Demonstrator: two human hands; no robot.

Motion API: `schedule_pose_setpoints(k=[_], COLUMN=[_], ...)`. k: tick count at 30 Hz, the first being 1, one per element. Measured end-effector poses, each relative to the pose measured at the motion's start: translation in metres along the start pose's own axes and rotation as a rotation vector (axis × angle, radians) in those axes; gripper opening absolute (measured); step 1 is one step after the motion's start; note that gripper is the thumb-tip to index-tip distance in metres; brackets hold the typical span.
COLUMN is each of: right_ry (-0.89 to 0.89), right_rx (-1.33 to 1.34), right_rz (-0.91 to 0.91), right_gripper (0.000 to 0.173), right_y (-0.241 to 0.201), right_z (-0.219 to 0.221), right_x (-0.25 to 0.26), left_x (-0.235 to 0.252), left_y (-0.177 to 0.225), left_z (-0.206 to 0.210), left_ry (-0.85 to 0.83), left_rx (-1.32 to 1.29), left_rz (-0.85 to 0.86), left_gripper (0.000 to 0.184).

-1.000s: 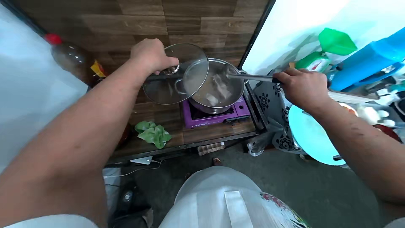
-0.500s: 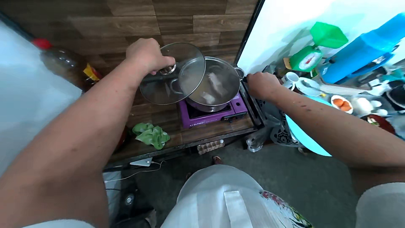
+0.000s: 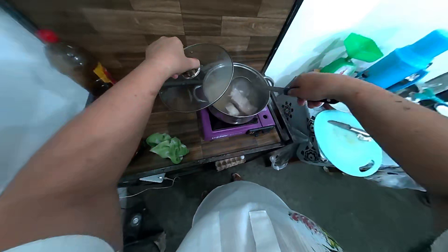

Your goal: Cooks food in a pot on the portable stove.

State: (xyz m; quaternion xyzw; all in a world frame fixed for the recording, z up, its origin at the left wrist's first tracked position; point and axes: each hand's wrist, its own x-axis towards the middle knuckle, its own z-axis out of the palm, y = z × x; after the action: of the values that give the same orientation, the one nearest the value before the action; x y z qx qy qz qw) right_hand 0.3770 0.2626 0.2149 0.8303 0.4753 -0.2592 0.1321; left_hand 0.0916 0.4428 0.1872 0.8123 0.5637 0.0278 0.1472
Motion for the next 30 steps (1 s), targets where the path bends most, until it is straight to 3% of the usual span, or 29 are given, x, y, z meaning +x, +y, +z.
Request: schedule_pose_setpoints(k=[18, 30], right_ry=[0.0, 0.205], right_rx=[-0.112, -0.229], right_rz=[-0.218, -0.276], right_gripper=[0.028, 0.024], right_y=[0.022, 0.022], right_z=[0.002, 0.039], right_x=[-0.06, -0.04], left_x=[0.011, 0.015], left_y=[-0.001, 0.011], left_z=[-0.002, 0.002], left_ry=[-0.006, -0.003], left_rx=[-0.001, -0.003], left_rz=[0.013, 0.028], left_gripper=[0.06, 0.061])
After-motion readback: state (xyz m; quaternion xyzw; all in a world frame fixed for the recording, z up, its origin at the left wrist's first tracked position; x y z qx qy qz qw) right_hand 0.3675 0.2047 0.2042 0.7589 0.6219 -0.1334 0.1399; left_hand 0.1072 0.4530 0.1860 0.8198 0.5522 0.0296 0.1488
